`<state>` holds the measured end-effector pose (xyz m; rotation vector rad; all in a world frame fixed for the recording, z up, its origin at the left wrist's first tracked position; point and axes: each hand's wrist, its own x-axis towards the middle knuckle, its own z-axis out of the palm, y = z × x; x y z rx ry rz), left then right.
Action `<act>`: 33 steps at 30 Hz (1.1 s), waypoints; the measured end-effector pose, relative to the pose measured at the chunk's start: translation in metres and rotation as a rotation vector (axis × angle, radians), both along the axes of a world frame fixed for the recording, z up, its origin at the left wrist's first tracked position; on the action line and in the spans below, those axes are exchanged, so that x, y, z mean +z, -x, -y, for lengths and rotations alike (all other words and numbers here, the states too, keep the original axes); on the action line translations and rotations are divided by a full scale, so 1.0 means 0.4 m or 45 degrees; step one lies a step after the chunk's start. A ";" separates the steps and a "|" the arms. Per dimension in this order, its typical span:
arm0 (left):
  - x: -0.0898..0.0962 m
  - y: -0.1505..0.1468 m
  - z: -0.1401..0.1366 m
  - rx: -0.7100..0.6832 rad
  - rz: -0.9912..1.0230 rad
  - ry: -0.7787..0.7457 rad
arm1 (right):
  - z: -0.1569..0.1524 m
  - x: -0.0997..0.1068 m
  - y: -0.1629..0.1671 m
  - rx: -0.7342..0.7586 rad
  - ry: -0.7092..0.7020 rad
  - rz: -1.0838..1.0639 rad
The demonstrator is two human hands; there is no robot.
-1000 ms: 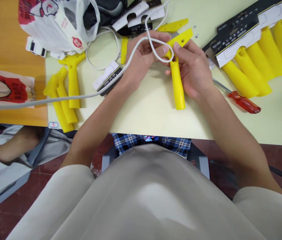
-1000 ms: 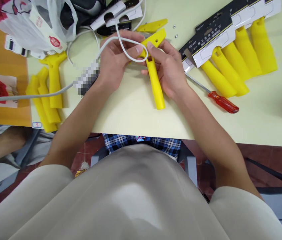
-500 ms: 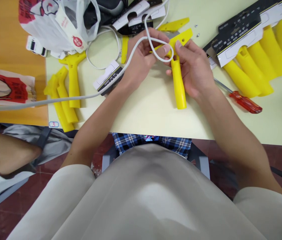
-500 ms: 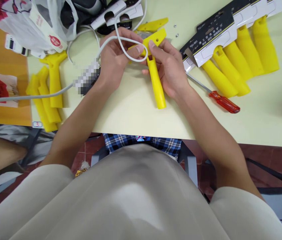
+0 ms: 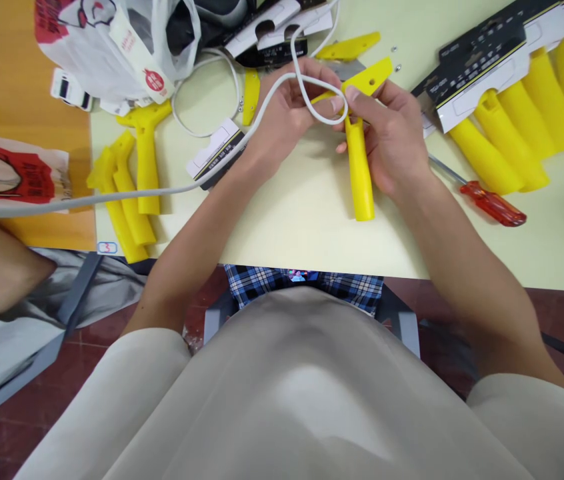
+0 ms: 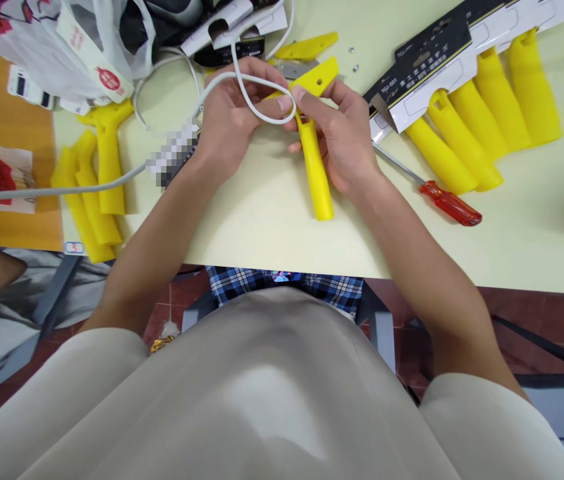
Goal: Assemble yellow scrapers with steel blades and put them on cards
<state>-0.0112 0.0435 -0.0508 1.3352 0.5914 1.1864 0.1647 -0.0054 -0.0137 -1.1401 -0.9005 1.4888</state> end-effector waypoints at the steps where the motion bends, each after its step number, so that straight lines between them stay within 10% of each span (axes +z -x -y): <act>1: 0.008 0.001 0.004 -0.005 -0.006 0.015 | 0.000 0.003 0.000 -0.004 0.012 0.012; 16: -0.002 -0.020 0.010 0.303 -0.093 0.146 | -0.007 0.009 -0.009 0.080 0.137 0.000; 33: 0.030 0.001 0.018 0.062 -0.120 0.110 | -0.006 -0.009 -0.007 0.111 0.139 -0.155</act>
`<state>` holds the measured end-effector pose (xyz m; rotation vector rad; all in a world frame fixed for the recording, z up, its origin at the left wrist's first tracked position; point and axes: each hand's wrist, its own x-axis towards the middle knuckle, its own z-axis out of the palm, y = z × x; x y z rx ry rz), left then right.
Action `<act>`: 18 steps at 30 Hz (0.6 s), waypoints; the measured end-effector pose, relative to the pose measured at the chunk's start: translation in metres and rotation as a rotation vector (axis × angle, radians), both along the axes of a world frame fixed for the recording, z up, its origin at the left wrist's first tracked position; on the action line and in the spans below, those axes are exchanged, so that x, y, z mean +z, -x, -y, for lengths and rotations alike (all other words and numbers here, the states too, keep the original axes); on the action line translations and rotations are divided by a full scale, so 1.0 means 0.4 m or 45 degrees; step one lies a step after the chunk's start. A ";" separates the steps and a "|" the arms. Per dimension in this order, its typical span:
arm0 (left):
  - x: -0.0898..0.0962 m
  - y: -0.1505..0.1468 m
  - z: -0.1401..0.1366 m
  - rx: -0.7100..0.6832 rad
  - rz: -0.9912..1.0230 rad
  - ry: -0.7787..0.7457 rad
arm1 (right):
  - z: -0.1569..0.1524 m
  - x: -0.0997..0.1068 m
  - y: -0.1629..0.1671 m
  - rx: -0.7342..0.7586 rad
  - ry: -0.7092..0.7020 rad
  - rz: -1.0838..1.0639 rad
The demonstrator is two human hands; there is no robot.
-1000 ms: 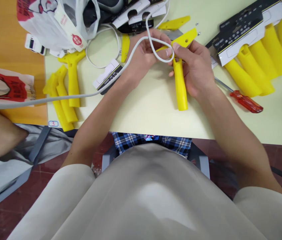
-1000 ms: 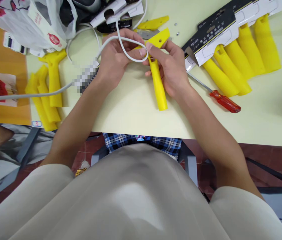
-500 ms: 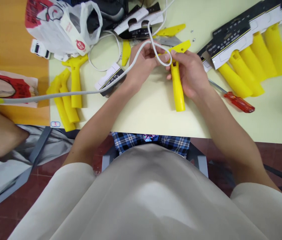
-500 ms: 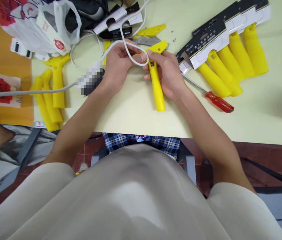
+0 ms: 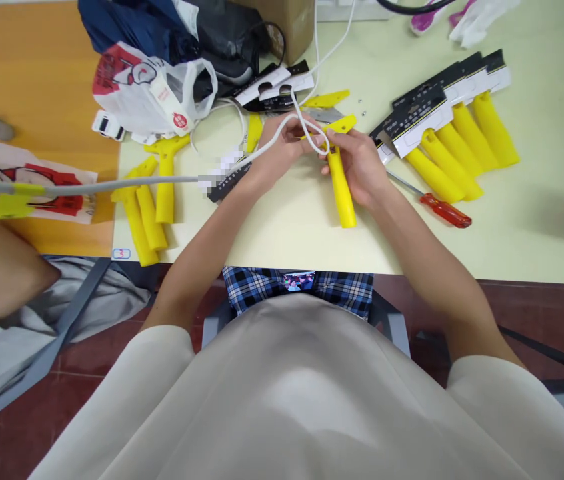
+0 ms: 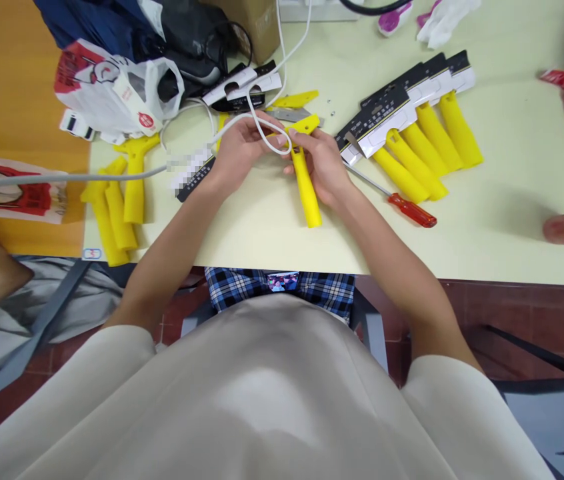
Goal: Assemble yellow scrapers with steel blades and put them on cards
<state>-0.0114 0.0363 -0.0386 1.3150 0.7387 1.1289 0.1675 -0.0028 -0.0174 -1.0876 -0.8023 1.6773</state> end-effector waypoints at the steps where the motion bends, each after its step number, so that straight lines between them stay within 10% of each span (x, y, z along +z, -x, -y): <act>1: -0.005 0.001 -0.006 -0.008 -0.016 -0.018 | 0.002 0.001 0.001 0.001 -0.013 -0.001; 18: -0.022 0.016 -0.024 0.037 -0.141 -0.182 | 0.004 -0.009 0.005 -0.048 -0.027 0.023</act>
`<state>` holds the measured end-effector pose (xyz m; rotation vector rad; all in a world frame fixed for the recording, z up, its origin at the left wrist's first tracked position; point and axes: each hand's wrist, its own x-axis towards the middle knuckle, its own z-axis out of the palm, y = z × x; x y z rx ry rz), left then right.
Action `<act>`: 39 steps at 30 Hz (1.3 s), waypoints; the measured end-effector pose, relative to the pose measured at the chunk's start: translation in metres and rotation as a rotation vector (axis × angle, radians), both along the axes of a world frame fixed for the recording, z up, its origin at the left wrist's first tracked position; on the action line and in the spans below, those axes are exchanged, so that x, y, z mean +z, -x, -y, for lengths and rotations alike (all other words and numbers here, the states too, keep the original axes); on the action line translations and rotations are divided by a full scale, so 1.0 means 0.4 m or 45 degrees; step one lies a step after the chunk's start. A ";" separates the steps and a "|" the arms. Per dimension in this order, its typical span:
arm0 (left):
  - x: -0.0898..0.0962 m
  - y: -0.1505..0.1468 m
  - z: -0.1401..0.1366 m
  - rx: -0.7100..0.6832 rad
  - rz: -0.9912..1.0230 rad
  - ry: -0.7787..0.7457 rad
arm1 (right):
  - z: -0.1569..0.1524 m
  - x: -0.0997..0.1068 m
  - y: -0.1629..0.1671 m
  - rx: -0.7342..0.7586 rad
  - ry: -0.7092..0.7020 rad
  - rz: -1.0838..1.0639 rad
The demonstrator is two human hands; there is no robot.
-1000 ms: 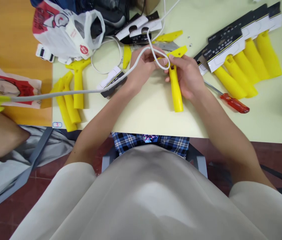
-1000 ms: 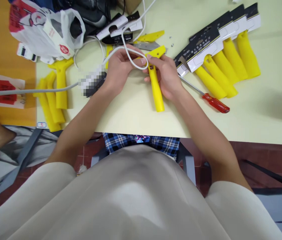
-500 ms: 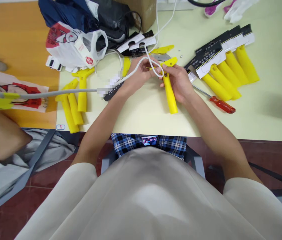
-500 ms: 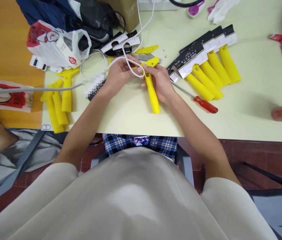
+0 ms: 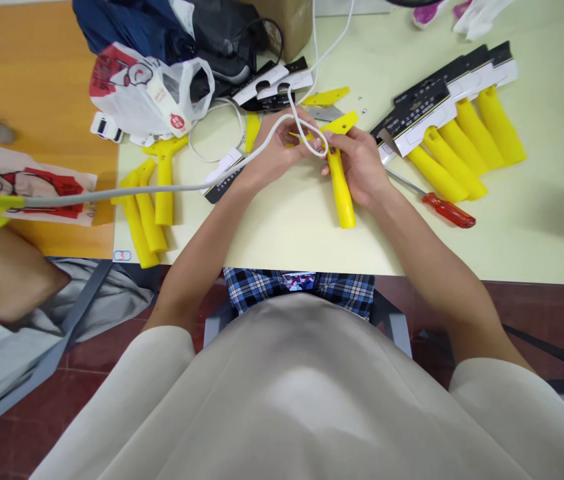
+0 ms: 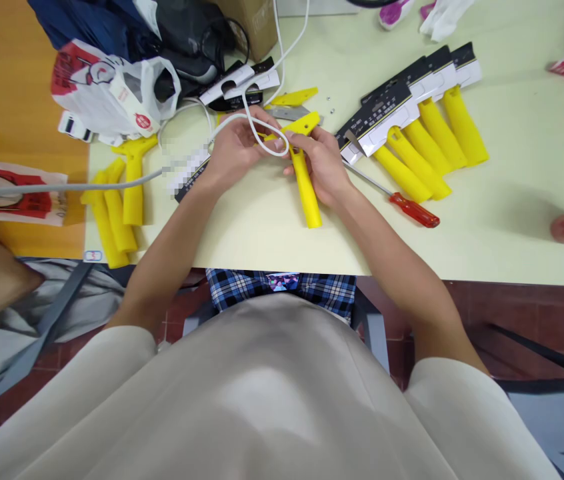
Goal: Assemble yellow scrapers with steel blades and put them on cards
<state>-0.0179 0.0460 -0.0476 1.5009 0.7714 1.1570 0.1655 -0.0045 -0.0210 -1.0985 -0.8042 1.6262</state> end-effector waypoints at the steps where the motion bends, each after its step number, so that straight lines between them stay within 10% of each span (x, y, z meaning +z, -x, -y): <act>1: -0.002 0.000 -0.001 0.008 -0.012 -0.017 | -0.002 -0.001 0.000 -0.001 0.000 0.016; 39: -0.017 0.001 0.001 0.192 -0.193 -0.401 | -0.007 0.004 0.005 -0.069 -0.037 0.129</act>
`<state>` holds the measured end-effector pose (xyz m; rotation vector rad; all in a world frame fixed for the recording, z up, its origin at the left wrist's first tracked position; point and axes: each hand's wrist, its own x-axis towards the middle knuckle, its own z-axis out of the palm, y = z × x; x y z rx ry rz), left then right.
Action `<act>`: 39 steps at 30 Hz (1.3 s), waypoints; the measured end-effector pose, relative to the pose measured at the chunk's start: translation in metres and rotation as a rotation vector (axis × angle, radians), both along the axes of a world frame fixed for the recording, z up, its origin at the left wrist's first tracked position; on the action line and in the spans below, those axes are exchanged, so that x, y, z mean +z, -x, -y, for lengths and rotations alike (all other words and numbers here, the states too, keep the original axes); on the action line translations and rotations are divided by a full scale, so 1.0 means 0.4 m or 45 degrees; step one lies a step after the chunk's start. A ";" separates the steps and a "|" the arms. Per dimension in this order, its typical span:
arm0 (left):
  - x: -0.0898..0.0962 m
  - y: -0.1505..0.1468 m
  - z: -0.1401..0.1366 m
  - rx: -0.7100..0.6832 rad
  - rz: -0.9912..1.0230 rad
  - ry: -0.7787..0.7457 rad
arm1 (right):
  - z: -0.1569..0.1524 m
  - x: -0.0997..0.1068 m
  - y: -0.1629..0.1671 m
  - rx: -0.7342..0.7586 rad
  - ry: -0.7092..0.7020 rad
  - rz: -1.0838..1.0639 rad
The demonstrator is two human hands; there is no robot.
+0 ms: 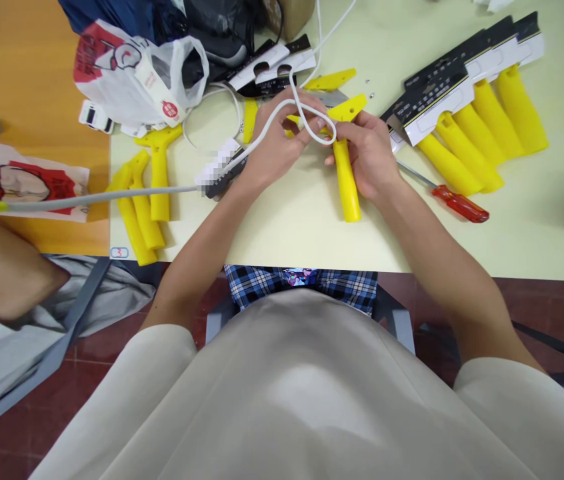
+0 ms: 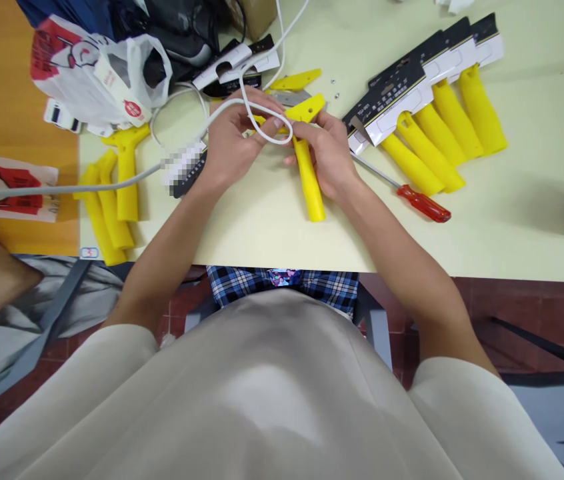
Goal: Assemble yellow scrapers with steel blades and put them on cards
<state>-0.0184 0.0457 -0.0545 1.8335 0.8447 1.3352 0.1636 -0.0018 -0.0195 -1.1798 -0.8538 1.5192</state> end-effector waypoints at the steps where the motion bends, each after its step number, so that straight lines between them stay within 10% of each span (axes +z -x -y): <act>1: -0.004 0.002 -0.005 -0.024 0.003 0.028 | -0.001 0.000 0.000 -0.001 0.021 0.017; 39: -0.009 -0.003 -0.018 -0.141 0.147 0.279 | 0.001 -0.005 -0.008 0.066 -0.059 -0.034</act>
